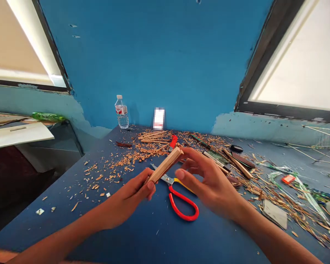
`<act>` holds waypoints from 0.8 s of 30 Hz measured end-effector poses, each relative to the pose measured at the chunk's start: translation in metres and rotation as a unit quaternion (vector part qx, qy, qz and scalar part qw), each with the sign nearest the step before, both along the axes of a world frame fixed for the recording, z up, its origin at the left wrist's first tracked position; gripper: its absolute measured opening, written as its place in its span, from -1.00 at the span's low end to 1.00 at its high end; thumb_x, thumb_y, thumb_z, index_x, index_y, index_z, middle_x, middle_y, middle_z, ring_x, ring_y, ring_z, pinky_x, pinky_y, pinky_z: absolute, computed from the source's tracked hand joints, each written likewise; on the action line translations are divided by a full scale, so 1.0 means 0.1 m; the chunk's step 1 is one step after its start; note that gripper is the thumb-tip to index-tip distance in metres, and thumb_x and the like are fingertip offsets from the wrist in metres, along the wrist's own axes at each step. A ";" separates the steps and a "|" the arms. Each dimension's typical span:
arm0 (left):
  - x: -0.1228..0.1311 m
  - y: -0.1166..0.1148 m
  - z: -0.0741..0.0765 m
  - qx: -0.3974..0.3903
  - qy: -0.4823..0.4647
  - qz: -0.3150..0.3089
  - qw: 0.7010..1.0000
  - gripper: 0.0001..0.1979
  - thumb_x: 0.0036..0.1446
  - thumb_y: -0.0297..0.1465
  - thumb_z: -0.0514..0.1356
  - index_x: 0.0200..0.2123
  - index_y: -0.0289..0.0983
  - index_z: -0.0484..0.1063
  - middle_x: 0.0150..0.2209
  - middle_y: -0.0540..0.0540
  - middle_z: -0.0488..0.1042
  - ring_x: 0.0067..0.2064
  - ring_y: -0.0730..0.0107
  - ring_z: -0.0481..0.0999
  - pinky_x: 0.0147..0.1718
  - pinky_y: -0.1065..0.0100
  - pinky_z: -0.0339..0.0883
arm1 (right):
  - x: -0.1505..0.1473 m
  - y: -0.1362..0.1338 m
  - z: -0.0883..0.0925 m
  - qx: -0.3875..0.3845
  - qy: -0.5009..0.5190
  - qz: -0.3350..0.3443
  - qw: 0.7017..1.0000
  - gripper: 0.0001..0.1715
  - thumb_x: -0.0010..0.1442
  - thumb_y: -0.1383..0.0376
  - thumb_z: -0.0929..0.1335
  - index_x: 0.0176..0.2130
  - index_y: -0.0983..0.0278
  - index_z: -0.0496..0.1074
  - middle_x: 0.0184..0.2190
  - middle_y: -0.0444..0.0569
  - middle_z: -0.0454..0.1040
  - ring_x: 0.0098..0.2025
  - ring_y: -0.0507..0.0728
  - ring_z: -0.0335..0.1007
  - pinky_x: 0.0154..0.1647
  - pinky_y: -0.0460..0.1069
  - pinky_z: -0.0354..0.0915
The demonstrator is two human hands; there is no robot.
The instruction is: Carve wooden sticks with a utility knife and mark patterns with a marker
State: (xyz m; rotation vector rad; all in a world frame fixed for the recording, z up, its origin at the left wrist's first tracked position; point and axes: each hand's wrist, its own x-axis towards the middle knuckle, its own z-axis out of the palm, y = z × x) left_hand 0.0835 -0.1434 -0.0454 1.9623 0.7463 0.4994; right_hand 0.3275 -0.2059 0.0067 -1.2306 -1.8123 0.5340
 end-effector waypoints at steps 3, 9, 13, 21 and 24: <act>0.02 -0.09 -0.04 -0.001 0.009 -0.015 1.000 -0.61 0.50 -0.05 -0.14 -0.11 -0.14 0.34 -0.20 -0.02 0.37 -0.17 0.36 0.38 -0.12 0.33 0.36 | -0.11 0.00 0.07 0.046 0.028 0.013 0.998 -0.87 0.38 0.17 0.39 -0.13 0.17 0.47 -0.36 -0.21 0.53 -0.35 -0.03 0.46 -0.34 -0.13 0.35; -0.04 -0.22 0.18 0.188 -0.115 0.101 0.970 -0.51 0.33 -0.20 0.29 0.25 0.14 0.24 0.23 0.03 0.33 0.18 0.33 0.44 0.16 0.33 0.43 | -0.20 -0.03 0.01 0.048 -0.073 0.072 0.994 -0.94 0.32 0.31 0.41 -0.15 0.17 0.48 -0.39 -0.26 0.52 -0.39 -0.07 0.40 -0.34 -0.13 0.25; 0.00 -0.31 0.38 0.355 -0.116 0.118 0.920 -0.77 0.27 -0.35 0.36 -0.03 0.04 0.51 -0.06 0.15 0.57 -0.06 0.53 0.60 -0.01 0.55 0.47 | -0.24 -0.10 -0.02 0.017 -0.137 0.104 0.985 -0.98 0.36 0.32 0.37 -0.20 0.21 0.41 -0.37 -0.23 0.45 -0.39 -0.05 0.28 -0.36 -0.10 0.14; -0.09 -0.32 0.31 0.326 -0.106 0.124 0.931 -0.87 0.17 -0.24 0.44 -0.23 0.05 0.57 -0.22 0.19 0.62 -0.29 0.52 0.62 -0.23 0.50 0.55 | -0.34 -0.09 -0.14 -0.002 -0.150 0.155 0.976 -0.94 0.33 0.33 0.33 -0.25 0.24 0.32 -0.40 -0.21 0.38 -0.42 -0.02 0.16 -0.39 -0.06 0.02; -0.12 -0.28 0.31 0.287 -0.117 0.079 0.947 -0.89 0.19 -0.26 0.43 -0.26 0.04 0.56 -0.21 0.17 0.60 -0.33 0.54 0.61 -0.34 0.53 0.52 | -0.30 -0.06 -0.21 0.037 -0.142 0.167 0.975 -0.84 0.24 0.38 0.35 -0.31 0.23 0.23 -0.47 -0.25 0.27 -0.46 -0.04 0.04 -0.46 -0.05 -0.06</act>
